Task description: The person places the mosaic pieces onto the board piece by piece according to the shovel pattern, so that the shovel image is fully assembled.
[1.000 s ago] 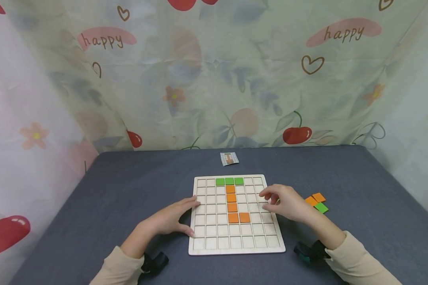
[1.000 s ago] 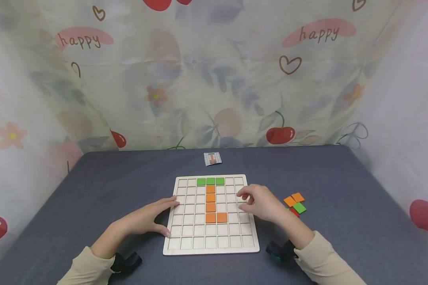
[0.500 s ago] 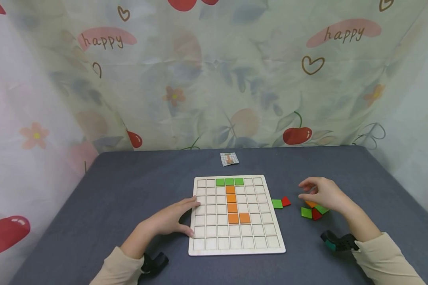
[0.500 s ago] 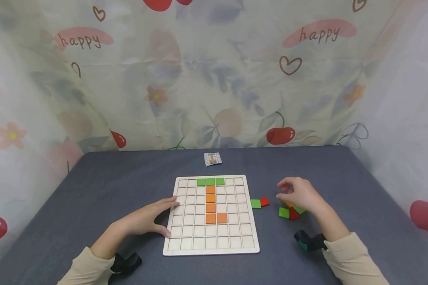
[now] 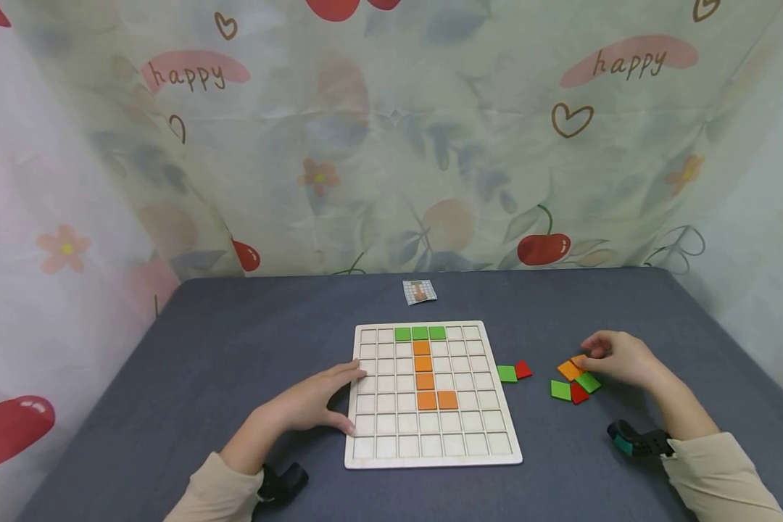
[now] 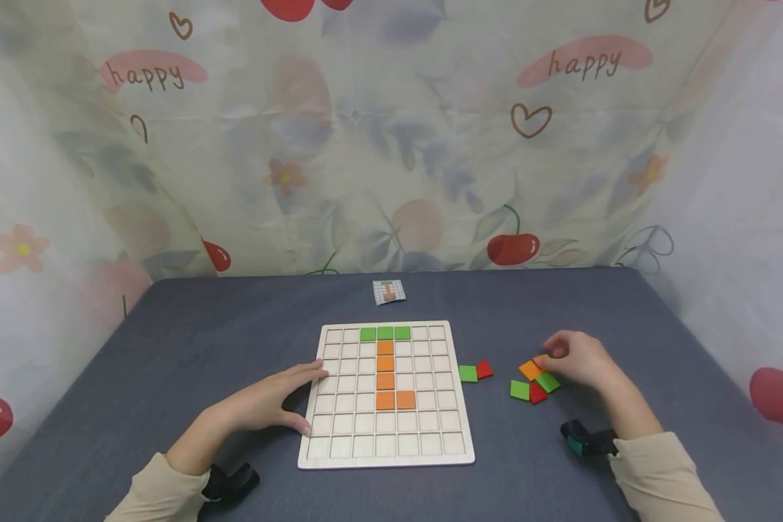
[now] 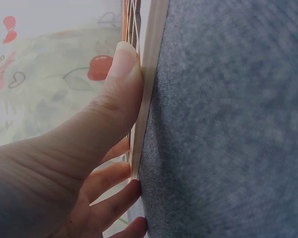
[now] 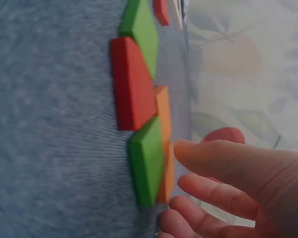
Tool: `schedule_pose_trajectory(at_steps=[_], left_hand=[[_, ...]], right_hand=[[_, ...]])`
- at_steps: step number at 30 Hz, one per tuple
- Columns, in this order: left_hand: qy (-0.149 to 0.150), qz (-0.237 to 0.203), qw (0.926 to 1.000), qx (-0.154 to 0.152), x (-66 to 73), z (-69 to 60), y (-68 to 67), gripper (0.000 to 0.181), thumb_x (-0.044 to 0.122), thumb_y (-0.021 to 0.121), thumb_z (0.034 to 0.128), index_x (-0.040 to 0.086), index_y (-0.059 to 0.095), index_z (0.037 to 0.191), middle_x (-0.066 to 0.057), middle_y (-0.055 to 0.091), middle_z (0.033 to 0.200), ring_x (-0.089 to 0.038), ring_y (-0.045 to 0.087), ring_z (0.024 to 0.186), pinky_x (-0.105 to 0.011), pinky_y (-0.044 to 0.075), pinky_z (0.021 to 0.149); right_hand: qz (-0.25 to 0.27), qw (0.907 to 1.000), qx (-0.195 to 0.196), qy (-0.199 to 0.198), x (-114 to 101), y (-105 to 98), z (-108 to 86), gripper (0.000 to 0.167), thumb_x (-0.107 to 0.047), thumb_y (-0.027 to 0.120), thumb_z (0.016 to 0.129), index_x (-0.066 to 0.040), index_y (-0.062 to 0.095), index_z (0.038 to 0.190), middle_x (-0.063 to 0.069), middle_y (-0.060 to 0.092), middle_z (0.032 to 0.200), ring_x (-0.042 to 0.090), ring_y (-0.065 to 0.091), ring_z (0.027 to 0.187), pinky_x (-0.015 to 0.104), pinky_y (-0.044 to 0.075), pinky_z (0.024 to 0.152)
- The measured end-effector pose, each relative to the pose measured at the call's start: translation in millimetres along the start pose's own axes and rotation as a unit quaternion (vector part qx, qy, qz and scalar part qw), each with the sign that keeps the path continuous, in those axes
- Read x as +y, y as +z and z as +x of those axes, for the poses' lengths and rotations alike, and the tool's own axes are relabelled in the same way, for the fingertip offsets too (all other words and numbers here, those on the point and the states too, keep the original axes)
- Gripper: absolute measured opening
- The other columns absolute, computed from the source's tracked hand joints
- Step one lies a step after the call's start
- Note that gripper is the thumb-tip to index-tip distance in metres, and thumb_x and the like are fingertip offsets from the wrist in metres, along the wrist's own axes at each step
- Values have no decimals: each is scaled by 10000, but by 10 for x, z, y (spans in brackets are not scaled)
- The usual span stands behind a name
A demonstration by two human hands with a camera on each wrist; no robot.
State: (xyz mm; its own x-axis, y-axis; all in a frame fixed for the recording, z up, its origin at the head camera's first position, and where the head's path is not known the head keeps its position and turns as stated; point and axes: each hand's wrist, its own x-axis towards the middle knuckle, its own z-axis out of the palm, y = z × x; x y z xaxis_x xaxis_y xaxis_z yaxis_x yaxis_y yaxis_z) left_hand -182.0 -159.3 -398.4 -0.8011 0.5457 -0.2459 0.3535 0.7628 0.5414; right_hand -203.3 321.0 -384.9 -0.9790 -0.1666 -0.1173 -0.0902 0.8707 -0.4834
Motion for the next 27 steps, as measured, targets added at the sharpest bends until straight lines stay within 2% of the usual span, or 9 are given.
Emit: schedule_pose_trajectory(at_steps=[11, 27], left_hand=[[-1, -11, 10000, 7, -6, 1, 5, 879, 389, 785, 684, 70, 398, 1406, -154, 288, 1522, -347, 293, 1398, -520, 295, 1097], [-20, -15, 10000, -23, -5, -3, -1, 884, 394, 783, 683, 75, 394, 1411, -145, 279, 1528, -344, 285, 1402, -525, 295, 1095]], right_hand=[[-107, 9998, 140, 44, -16, 83, 56, 282, -186, 689, 800, 34, 637, 968, 106, 631, 822, 154, 523, 732, 274, 404, 620], [-296, 9991, 210, 223, -130, 82, 55, 302, -170, 675, 767, 62, 651, 960, 167, 649, 848, 219, 579, 747, 306, 465, 619]])
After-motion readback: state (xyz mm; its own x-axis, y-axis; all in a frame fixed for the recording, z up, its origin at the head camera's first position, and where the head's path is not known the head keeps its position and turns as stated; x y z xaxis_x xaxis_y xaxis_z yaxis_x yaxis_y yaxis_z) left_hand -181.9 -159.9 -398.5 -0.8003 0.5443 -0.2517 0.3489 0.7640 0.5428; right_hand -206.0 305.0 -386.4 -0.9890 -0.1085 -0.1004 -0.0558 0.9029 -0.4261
